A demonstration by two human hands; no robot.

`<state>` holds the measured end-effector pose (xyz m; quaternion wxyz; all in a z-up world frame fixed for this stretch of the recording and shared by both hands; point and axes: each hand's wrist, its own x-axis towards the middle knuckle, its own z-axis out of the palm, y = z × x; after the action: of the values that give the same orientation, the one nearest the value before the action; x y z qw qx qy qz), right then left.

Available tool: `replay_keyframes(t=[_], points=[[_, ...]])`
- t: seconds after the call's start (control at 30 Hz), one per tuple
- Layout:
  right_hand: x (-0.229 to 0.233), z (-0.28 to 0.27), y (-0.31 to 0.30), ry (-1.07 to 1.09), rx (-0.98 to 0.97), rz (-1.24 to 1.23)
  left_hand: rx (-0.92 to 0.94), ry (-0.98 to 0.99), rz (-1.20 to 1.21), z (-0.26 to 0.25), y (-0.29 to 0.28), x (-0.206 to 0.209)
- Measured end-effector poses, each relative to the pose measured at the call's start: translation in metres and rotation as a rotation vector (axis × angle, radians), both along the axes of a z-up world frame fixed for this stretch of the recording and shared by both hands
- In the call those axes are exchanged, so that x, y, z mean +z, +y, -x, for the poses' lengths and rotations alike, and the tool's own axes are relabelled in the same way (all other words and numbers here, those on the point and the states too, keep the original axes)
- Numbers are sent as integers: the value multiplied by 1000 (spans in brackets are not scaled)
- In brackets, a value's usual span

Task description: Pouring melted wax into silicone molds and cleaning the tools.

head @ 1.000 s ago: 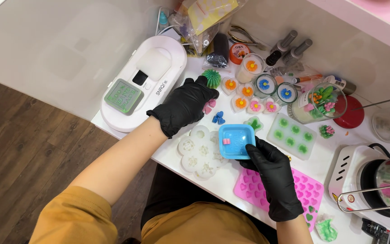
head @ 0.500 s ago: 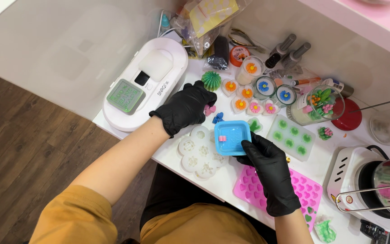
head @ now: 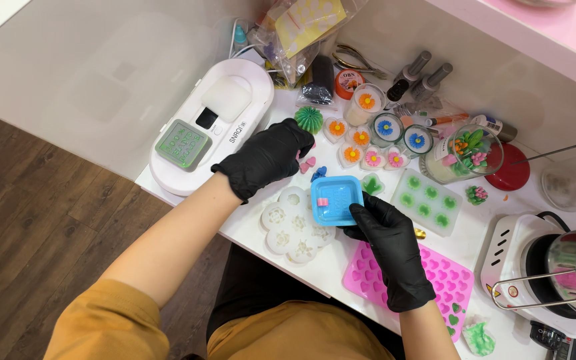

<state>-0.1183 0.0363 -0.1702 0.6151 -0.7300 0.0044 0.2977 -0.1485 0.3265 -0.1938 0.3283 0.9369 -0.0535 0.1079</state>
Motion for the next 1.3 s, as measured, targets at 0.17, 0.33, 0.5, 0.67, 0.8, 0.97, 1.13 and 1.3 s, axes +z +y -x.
replay_keyframes(t=[0.17,0.33,0.5,0.67,0.8,0.97,1.13,1.3], points=[[-3,-3,5,14,-10,-15,-212,-75,176,11,-30,56],[-4,-2,6,58,7,-62,-255,56,258,20,-67,64],[-11,-6,0,61,17,-70,-218,119,347,15,-45,70],[1,-4,1,74,-24,-28,-11,110,339,12,-5,65],[3,-7,-7,42,-37,-42,-54,29,80,-5,2,17],[7,-6,-13,37,-68,-16,-100,-21,-74,-9,-9,-11],[1,-8,-18,31,-55,-60,-58,53,-97,-12,-10,-28],[5,-4,-16,29,-64,-42,-48,120,-113,-6,-19,1]])
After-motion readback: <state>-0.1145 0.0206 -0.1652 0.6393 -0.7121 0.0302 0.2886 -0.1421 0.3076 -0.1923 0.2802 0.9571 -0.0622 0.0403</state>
